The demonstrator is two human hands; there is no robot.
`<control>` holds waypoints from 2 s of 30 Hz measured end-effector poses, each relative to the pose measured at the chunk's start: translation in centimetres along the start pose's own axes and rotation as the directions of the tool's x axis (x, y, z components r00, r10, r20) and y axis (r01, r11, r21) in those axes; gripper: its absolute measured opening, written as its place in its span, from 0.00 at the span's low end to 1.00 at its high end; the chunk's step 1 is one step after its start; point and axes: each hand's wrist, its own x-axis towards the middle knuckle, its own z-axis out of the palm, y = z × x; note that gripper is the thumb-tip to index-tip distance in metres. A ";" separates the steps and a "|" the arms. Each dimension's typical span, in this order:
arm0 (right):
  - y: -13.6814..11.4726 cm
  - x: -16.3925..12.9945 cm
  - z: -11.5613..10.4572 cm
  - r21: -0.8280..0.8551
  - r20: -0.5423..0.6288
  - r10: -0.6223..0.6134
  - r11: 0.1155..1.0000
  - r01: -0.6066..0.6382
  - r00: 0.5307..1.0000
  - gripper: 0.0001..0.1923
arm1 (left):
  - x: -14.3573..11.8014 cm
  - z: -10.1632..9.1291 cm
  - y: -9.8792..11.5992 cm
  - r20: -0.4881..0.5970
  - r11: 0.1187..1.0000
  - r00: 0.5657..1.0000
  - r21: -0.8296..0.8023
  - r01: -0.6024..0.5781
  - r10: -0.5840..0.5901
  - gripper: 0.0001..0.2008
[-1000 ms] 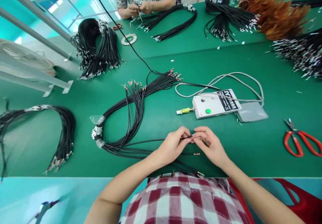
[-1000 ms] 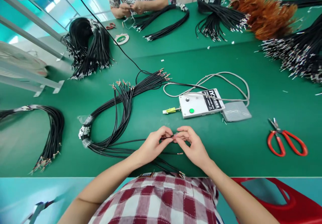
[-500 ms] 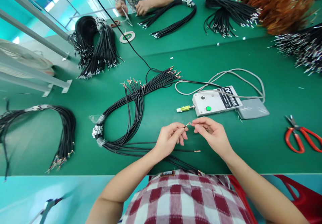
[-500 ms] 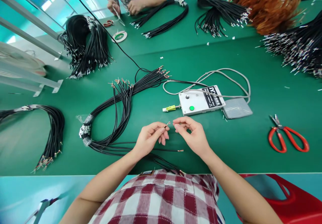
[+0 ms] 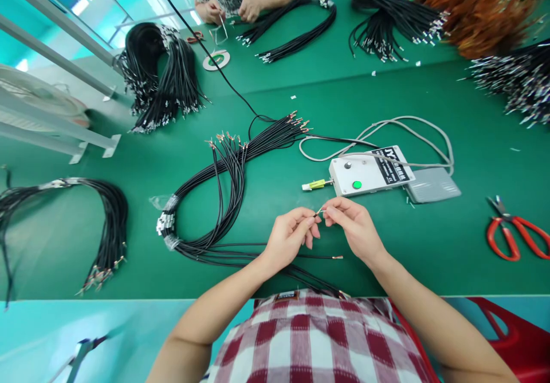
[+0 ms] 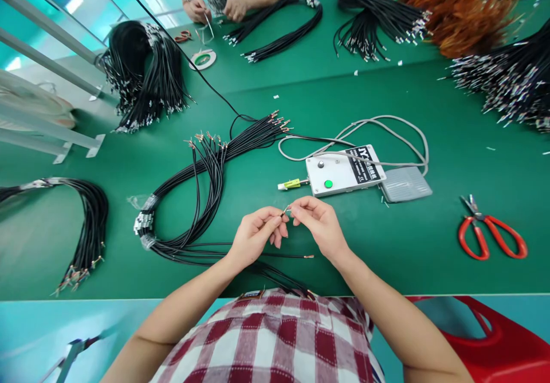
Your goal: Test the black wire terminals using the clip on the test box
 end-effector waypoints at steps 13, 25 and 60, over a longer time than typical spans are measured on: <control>-0.1 -0.2 0.3 -0.099 0.000 -0.076 0.992 0.076 0.997 0.11 | 0.1 0.1 -0.2 0.022 0.998 0.999 -0.053 0.025 -0.024 0.16; 1.3 -0.4 0.7 -0.051 -0.031 -0.024 0.998 0.023 0.999 0.10 | 0.3 0.1 -1.6 0.004 0.999 1.000 -0.015 -0.028 0.028 0.15; -0.7 -0.4 -1.9 -0.913 0.371 -0.357 0.027 0.407 0.857 0.13 | 2.6 -1.2 -2.6 -0.017 0.946 0.990 0.296 -0.129 0.140 0.09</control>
